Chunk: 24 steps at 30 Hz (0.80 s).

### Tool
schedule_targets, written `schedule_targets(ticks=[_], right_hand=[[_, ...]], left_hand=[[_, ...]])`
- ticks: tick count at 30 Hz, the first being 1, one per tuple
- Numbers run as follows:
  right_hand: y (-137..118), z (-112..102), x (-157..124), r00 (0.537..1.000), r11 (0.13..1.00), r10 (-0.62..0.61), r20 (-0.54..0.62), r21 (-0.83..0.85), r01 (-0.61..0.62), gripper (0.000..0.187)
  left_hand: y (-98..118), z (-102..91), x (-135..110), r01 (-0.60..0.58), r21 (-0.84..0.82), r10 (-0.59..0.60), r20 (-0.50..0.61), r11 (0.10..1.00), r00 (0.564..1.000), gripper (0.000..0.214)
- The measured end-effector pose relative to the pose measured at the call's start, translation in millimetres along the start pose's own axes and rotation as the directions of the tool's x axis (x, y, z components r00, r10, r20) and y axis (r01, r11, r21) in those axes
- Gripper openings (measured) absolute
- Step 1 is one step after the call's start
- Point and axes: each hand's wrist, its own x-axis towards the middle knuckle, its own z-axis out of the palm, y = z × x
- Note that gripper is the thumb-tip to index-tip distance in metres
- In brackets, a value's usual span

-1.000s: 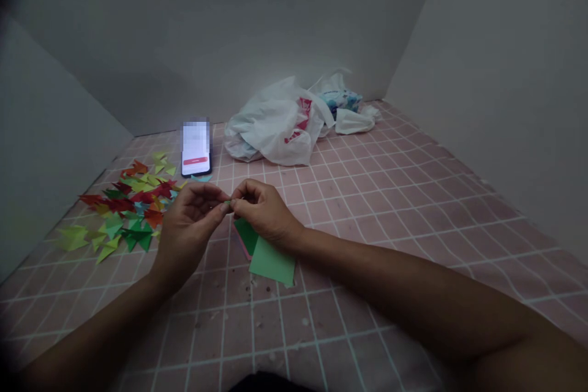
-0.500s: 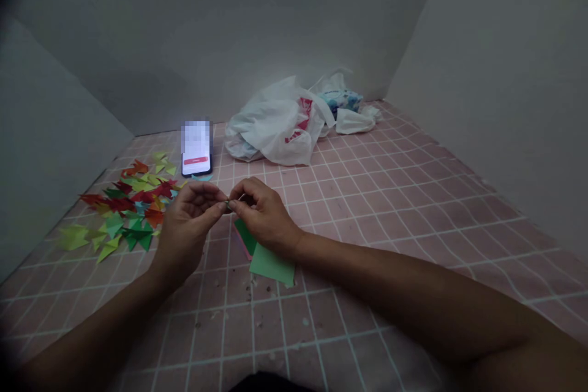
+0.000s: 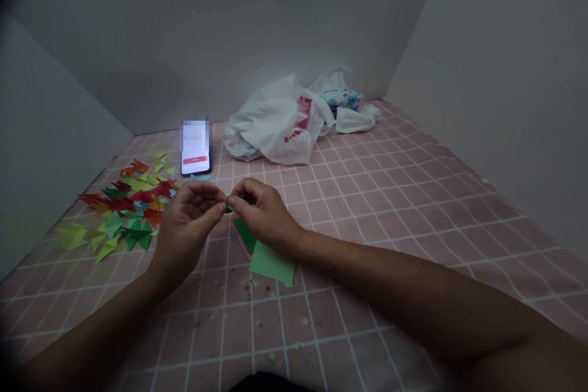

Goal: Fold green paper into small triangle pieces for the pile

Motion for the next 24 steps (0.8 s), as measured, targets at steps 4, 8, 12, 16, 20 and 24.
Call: schedule_targets(ticks=[4, 8, 12, 16, 20, 24], right_hand=[[-0.3, -0.6, 0.5, 1.0, 0.998, -0.014, -0.006, -0.068, 0.014, 0.014], [-0.1, -0.1, 0.4, 0.998, 0.989, -0.062, -0.002, -0.137, 0.061, 0.013], [1.0, 0.2, -0.9, 0.984, 0.96, -0.177, -0.008, -0.223, 0.171, 0.013], [2.6, 0.3, -2.0, 0.964, 0.909, -0.266, 0.011, -0.331, 0.254, 0.015], [4.3, 0.4, -2.6, 0.954, 0.872, -0.298, 0.028, -0.399, 0.284, 0.015], [5.5, -0.4, -2.7, 0.948, 0.86, -0.313, 0.051, -0.408, 0.306, 0.014]], left_hand=[[0.4, -0.4, 0.8, 0.022, -0.018, -0.022, 0.003, 1.0, 1.0, 0.024], [0.7, 0.3, 1.7, 0.035, -0.028, -0.035, 0.004, 0.999, 0.999, 0.024], [0.3, 0.3, 1.6, 0.044, -0.039, -0.043, 0.014, 0.998, 0.999, 0.026], [0.6, -0.8, 1.0, 0.056, -0.033, -0.055, 0.024, 0.998, 0.998, 0.024], [1.9, -0.1, 1.1, 0.038, 0.016, -0.039, 0.025, 0.999, 0.999, 0.022], [3.3, 0.5, 1.4, 0.015, 0.051, -0.016, 0.027, 0.999, 1.0, 0.02]])
